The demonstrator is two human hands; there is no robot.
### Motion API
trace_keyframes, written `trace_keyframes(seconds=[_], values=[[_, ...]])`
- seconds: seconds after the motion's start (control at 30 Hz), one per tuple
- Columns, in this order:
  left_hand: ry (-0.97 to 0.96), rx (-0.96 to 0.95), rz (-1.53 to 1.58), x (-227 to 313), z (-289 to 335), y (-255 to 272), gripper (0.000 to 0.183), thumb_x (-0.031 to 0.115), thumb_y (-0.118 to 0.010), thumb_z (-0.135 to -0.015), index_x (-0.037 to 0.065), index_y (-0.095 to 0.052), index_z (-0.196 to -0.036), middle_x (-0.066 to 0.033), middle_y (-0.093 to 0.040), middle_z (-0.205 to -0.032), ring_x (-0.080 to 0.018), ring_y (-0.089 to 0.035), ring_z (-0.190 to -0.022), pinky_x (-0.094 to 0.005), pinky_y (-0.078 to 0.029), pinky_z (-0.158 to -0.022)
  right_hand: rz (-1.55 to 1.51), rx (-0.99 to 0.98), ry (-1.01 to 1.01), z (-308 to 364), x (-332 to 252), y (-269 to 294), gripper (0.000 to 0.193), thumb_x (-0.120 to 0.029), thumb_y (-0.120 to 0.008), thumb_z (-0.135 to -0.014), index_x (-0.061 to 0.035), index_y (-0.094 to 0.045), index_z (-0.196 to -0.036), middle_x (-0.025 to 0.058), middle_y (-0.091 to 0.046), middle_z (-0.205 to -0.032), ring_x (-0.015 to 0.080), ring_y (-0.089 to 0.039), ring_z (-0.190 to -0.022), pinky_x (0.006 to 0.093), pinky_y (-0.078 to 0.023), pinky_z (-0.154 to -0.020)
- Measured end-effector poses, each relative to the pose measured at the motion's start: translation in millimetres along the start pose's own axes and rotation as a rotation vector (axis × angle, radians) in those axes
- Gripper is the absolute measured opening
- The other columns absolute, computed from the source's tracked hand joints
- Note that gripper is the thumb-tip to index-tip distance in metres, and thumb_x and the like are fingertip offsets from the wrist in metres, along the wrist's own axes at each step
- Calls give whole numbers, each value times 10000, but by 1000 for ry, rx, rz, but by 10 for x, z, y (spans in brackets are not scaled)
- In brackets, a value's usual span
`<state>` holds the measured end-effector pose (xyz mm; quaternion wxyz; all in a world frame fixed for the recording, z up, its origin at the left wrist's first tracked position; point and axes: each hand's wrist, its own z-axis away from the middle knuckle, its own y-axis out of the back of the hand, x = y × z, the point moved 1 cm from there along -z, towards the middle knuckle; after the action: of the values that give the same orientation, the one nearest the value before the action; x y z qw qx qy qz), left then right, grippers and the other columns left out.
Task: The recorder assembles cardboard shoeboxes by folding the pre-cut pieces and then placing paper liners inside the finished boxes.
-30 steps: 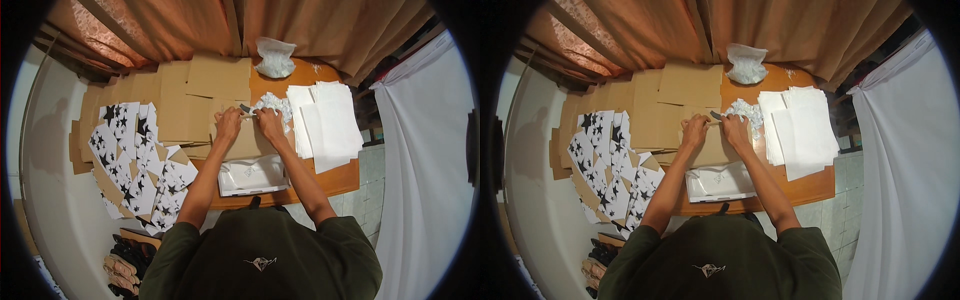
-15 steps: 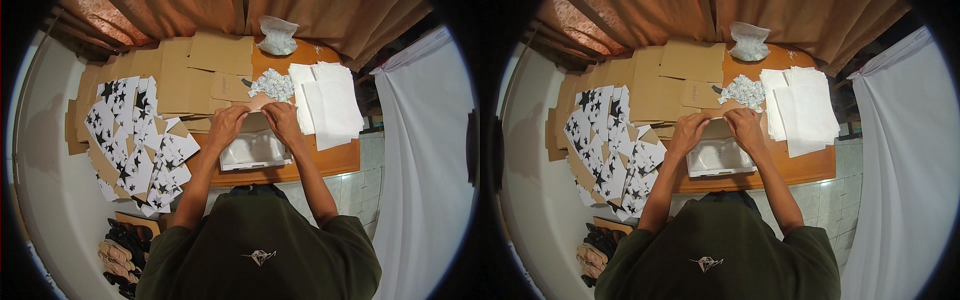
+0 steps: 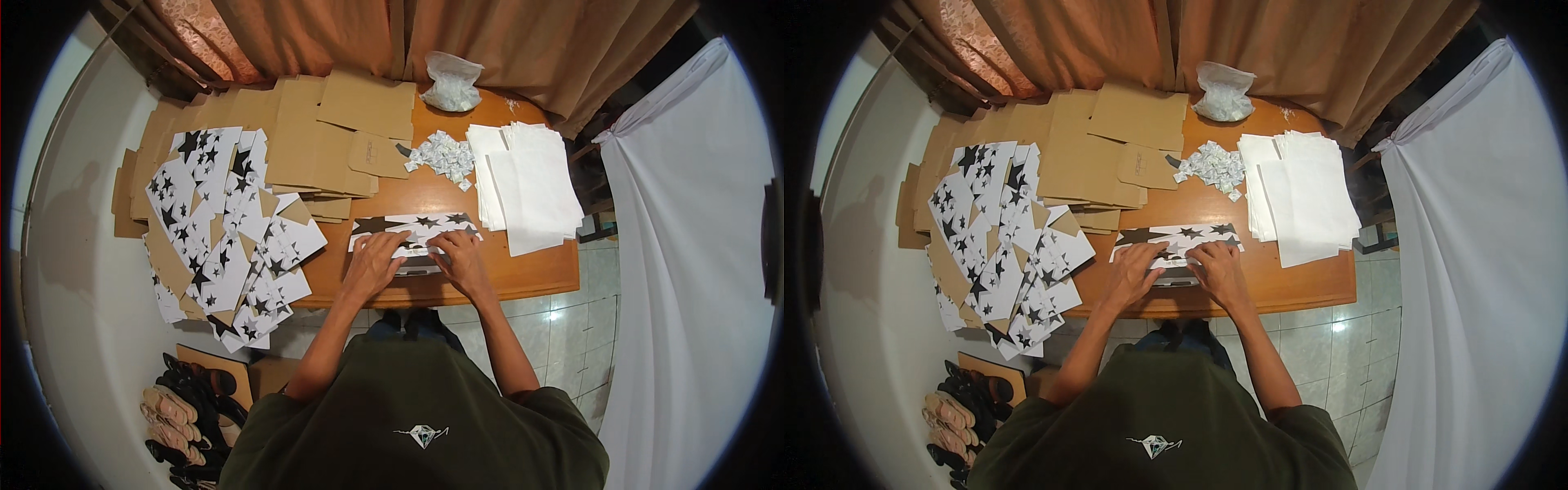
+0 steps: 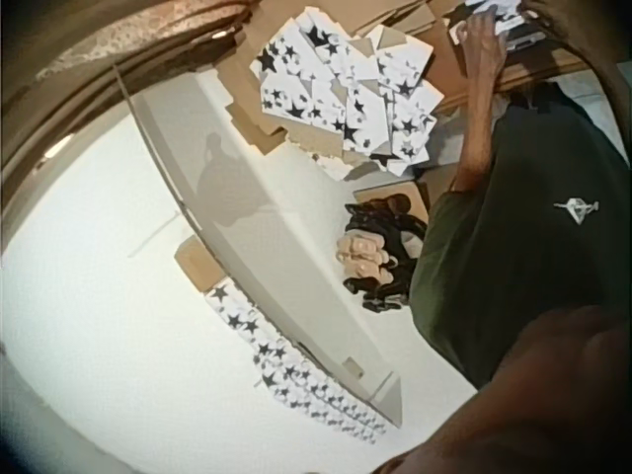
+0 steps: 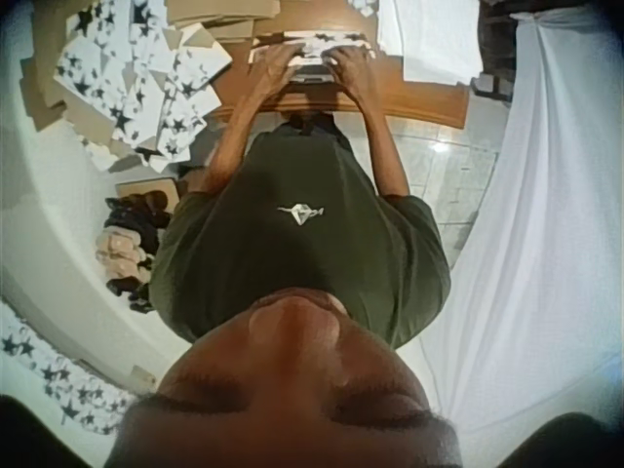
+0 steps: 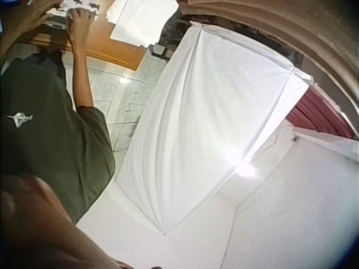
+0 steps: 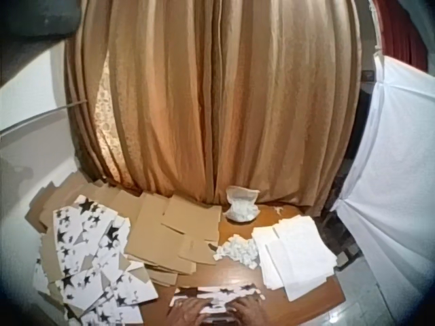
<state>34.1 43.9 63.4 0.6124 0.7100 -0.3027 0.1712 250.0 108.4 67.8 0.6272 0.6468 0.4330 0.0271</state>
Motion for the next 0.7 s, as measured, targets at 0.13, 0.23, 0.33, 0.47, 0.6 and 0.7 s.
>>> trace_keyframes(seconds=[0.13,0.23,0.33,0.47,0.6,0.7], values=[[117,110,-55,-62,249,-44,358,185,-660,-931,152,-628,-1285,-76,-605,-1326,-250,-518,-1300,-503,-309,-1095,22,32,58,79,98,-102,216,-184,-765,-853,-151,-706,-1058,10,-658,-1068,231,-584,-1065,425,-398,-916],[144,91,-166,-175,349,-55,337,188,-648,-941,163,-638,-1277,-68,-580,-1382,-250,-508,-1323,-514,-295,-1105,20,63,84,123,171,-179,224,-183,-778,-831,-162,-701,-1040,4,-655,-1065,226,-580,-1053,425,-402,-903],[89,61,-260,-201,421,-114,342,201,-633,-952,173,-629,-1293,-86,-575,-1392,-258,-503,-1331,-530,-295,-1100,22,55,103,182,246,-272,225,-184,-789,-814,-166,-698,-1019,5,-654,-1061,224,-579,-1051,424,-403,-895],[175,227,-237,16,505,-181,338,156,-595,-963,117,-606,-1299,-144,-586,-1343,-307,-501,-1320,-511,-334,-1086,16,71,123,234,309,-322,236,-176,-796,-798,-156,-686,-1005,6,-655,-1067,226,-580,-1058,433,-404,-907],[455,530,49,-356,843,-403,334,79,-515,-975,11,-560,-1298,-210,-579,-1273,-391,-541,-1229,-463,-413,-1042,-30,191,208,134,230,-164,321,-153,-777,-814,-121,-669,-1114,36,-651,-1167,232,-570,-1137,484,-396,-980],[509,444,73,-362,852,-492,345,72,-475,-995,-15,-538,-1323,-230,-577,-1269,-409,-574,-1178,-455,-448,-1020,173,333,287,41,91,66,367,-141,-774,-808,-110,-664,-1157,71,-620,-1242,246,-560,-1166,510,-380,-1016]])
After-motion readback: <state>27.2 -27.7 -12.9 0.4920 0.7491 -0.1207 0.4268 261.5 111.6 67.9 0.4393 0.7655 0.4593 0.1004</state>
